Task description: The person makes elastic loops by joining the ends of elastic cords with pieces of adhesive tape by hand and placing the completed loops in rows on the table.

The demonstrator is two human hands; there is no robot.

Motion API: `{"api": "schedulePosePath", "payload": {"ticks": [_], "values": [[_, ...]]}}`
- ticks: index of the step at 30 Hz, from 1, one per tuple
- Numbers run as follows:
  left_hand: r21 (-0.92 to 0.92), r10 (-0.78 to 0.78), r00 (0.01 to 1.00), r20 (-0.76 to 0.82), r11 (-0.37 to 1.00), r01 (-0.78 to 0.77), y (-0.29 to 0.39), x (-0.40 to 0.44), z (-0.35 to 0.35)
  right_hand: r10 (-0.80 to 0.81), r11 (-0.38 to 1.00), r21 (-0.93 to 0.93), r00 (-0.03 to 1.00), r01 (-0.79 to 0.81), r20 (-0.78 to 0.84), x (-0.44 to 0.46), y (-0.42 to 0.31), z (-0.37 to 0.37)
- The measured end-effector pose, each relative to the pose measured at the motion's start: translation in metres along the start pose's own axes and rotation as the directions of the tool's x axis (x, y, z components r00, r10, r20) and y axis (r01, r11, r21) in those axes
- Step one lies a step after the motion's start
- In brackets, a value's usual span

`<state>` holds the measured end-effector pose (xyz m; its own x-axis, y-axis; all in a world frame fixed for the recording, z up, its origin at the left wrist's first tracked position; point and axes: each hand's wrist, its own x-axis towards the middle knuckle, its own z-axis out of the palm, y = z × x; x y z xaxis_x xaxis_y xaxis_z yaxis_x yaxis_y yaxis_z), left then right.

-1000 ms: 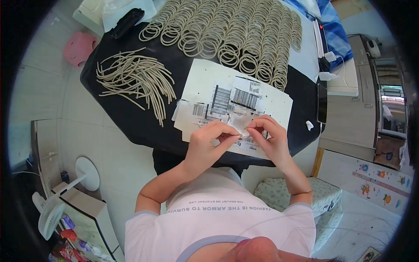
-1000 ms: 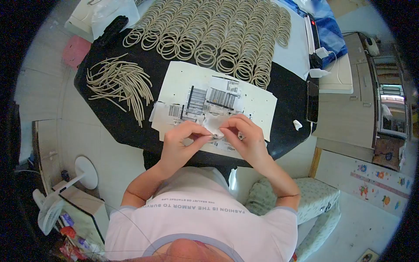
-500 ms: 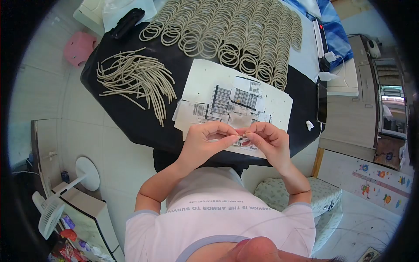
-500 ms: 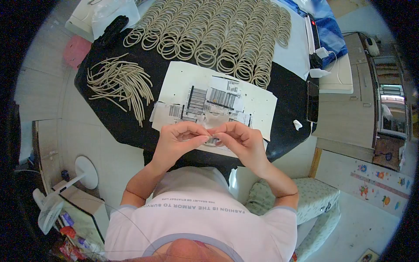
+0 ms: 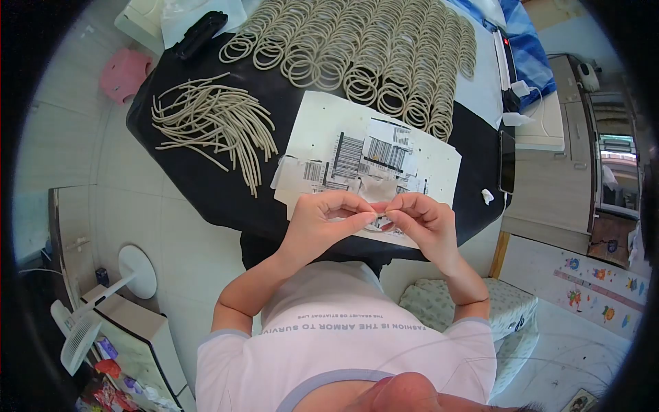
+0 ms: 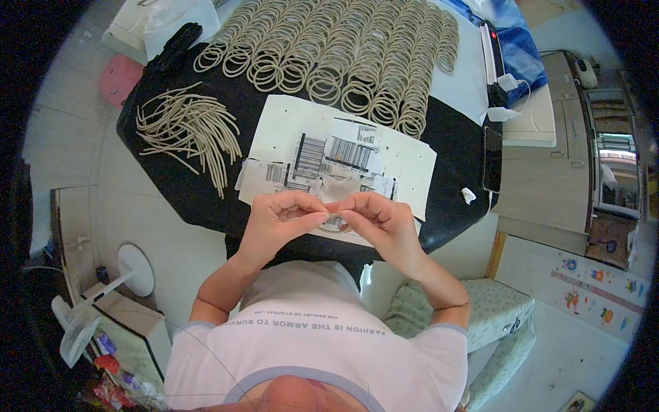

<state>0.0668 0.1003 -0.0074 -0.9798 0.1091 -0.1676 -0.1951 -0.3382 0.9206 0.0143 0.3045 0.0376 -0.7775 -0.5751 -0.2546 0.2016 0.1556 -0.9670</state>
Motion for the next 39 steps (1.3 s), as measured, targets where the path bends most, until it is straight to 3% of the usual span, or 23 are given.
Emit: {"api": "schedulePosePath", "payload": {"ticks": [19,39], "values": [[-0.002,0.025,1.000,-0.018,1.000,-0.025,0.000,0.001,0.000,-0.004,1.000,0.002,0.998,0.004,-0.070,-0.001,-0.001,0.010],[0.000,0.076,0.995,-0.071,0.997,-0.076,0.001,0.000,0.003,-0.140,0.989,0.028,0.974,0.147,-0.176,-0.001,0.014,0.028]]}}
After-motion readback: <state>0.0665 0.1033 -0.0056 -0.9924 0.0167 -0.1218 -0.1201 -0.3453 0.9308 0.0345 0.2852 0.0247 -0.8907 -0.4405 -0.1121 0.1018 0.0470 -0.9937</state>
